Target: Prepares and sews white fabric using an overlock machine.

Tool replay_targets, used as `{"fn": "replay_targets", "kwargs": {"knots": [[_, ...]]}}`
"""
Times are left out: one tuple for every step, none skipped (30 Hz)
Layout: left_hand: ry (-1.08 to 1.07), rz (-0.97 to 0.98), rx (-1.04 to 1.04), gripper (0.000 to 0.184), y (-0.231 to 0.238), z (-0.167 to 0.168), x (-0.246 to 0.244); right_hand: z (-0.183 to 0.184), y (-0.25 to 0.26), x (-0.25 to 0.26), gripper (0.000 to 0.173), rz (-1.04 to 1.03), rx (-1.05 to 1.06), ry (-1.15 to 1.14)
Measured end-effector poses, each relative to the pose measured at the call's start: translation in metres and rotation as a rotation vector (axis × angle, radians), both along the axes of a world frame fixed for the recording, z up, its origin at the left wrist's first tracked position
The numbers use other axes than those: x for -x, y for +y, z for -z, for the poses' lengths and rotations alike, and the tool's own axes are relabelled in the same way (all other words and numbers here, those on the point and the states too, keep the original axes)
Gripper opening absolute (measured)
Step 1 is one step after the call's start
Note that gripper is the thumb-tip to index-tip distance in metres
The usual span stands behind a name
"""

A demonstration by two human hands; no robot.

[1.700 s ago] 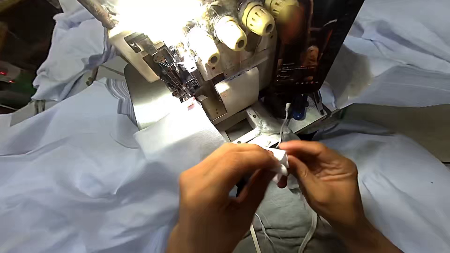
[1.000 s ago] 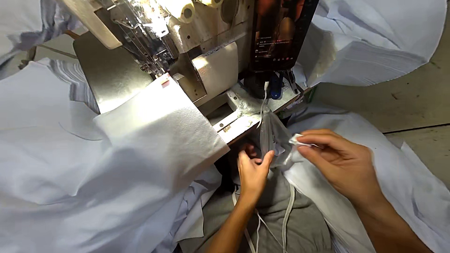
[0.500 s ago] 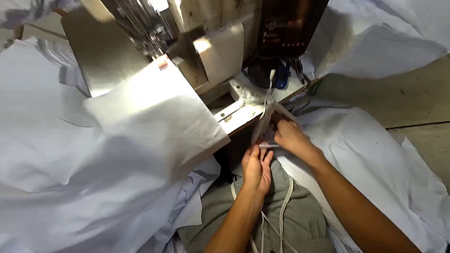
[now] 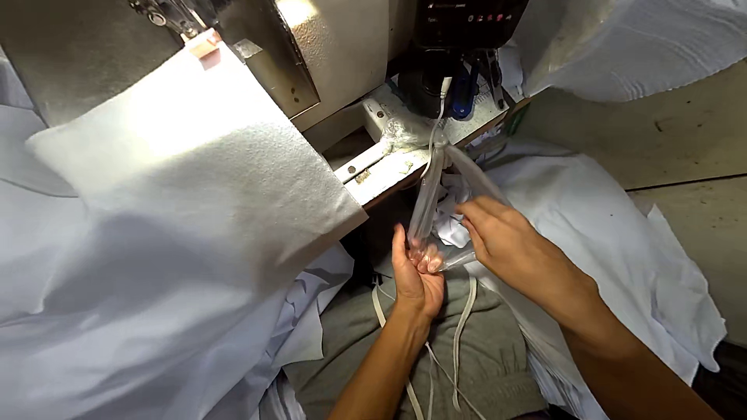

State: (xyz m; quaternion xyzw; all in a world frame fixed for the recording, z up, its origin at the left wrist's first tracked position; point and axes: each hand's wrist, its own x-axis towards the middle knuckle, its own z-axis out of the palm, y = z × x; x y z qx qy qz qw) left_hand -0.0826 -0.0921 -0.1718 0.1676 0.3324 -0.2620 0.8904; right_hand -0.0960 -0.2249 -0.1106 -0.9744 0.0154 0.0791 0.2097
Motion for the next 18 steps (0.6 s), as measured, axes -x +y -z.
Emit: {"fn": "replay_targets", "kwargs": {"knots": [[-0.018, 0.009, 0.010, 0.059, 0.000, 0.000, 0.003, 0.002, 0.002, -0.005, 0.015, -0.001, 0.019, 0.038], [-0.038, 0.015, 0.017, 0.057, 0.000, -0.001, 0.005, 0.003, 0.006, -0.011, 0.021, -0.006, 0.042, 0.154], [-0.058, 0.020, 0.014, 0.053, 0.000, -0.002, 0.008, 0.004, 0.011, -0.020, 0.025, -0.014, 0.081, 0.324], [-0.071, 0.024, 0.001, 0.048, -0.001, -0.003, 0.011, 0.008, 0.014, -0.029, 0.024, -0.025, 0.134, 0.458], [-0.079, 0.034, -0.014, 0.041, -0.001, -0.005, 0.014, 0.012, 0.015, -0.035, 0.020, -0.028, 0.177, 0.489], [-0.090, 0.044, -0.021, 0.032, -0.001, -0.007, 0.017, 0.015, 0.012, -0.038, 0.015, -0.008, 0.195, 0.408], [-0.092, 0.045, -0.024, 0.026, 0.000, -0.009, 0.019, 0.015, 0.005, -0.040, 0.012, 0.011, 0.200, 0.238], [-0.087, 0.035, -0.023, 0.023, 0.001, -0.012, 0.020, 0.010, -0.002, -0.043, 0.012, 0.012, 0.190, 0.049], [-0.083, 0.018, -0.023, 0.023, 0.002, -0.016, 0.022, 0.001, -0.007, -0.047, 0.014, 0.007, 0.159, -0.079], [-0.083, -0.003, -0.024, 0.024, 0.002, -0.019, 0.022, -0.008, -0.010, -0.051, 0.014, -0.009, 0.132, -0.141], [-0.081, -0.021, -0.026, 0.026, 0.000, -0.023, 0.022, -0.015, -0.012, -0.055, 0.013, -0.031, 0.116, -0.145], [-0.077, -0.036, -0.027, 0.027, -0.002, -0.026, 0.022, -0.019, -0.012, -0.057, 0.013, -0.055, 0.125, -0.098], [-0.070, -0.043, -0.025, 0.028, -0.004, -0.028, 0.023, -0.023, -0.013, -0.057, 0.013, -0.075, 0.155, -0.034], [-0.063, -0.045, -0.027, 0.029, -0.006, -0.031, 0.024, -0.026, -0.013, -0.055, 0.014, -0.100, 0.186, 0.006], [-0.056, -0.047, -0.028, 0.029, -0.006, -0.032, 0.025, -0.030, -0.011, -0.051, 0.015, -0.134, 0.198, 0.028], [-0.051, -0.050, -0.031, 0.029, -0.006, -0.032, 0.027, -0.033, -0.008, -0.045, 0.013, -0.177, 0.183, 0.050], [-0.047, -0.049, -0.039, 0.028, -0.006, -0.031, 0.029, -0.033, -0.002, -0.039, 0.007, -0.210, 0.158, 0.131], [-0.058, -0.038, -0.048, 0.027, -0.007, -0.031, 0.030, -0.029, 0.008, -0.036, 0.003, -0.231, 0.148, 0.291]]}}
